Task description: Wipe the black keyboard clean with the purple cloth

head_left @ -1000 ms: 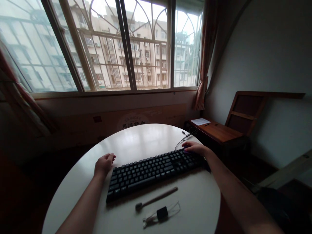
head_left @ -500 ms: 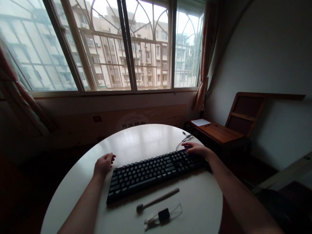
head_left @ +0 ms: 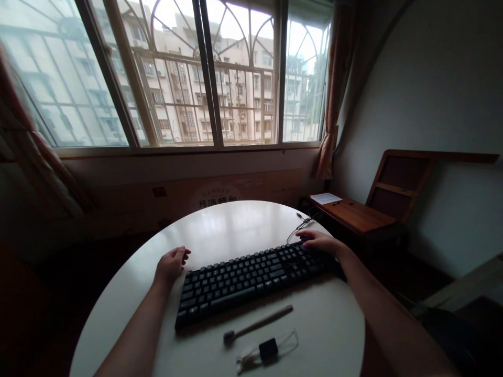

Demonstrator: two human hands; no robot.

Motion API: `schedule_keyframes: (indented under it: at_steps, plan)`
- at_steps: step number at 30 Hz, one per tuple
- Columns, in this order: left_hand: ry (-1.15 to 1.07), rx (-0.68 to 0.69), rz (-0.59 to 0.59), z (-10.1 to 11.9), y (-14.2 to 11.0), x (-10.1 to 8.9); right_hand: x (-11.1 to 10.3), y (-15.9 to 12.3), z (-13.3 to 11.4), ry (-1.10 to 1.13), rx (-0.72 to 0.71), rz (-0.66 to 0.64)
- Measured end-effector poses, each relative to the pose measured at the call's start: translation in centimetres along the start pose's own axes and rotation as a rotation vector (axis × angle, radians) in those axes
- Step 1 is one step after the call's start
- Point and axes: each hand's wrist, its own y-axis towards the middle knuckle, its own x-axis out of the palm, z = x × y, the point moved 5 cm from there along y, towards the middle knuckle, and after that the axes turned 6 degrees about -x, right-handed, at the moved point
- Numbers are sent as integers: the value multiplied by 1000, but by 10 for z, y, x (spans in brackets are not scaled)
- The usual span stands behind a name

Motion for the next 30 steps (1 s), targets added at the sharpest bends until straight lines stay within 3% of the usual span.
schedule_keyframes:
  at_steps: [6,19,26,30]
  plan:
    - [15,-12,5,1,-1,0,1,-7,-4,161,36,-6]
    - [31,-4,0,-1,0,1,4,-7,-3,188,44,-50]
    - [43,-15,-4,6,-7,1,1,5,4,-18,8,47]
    - [47,-10,-4,6,-8,1,4,3,0,-65,10,21]
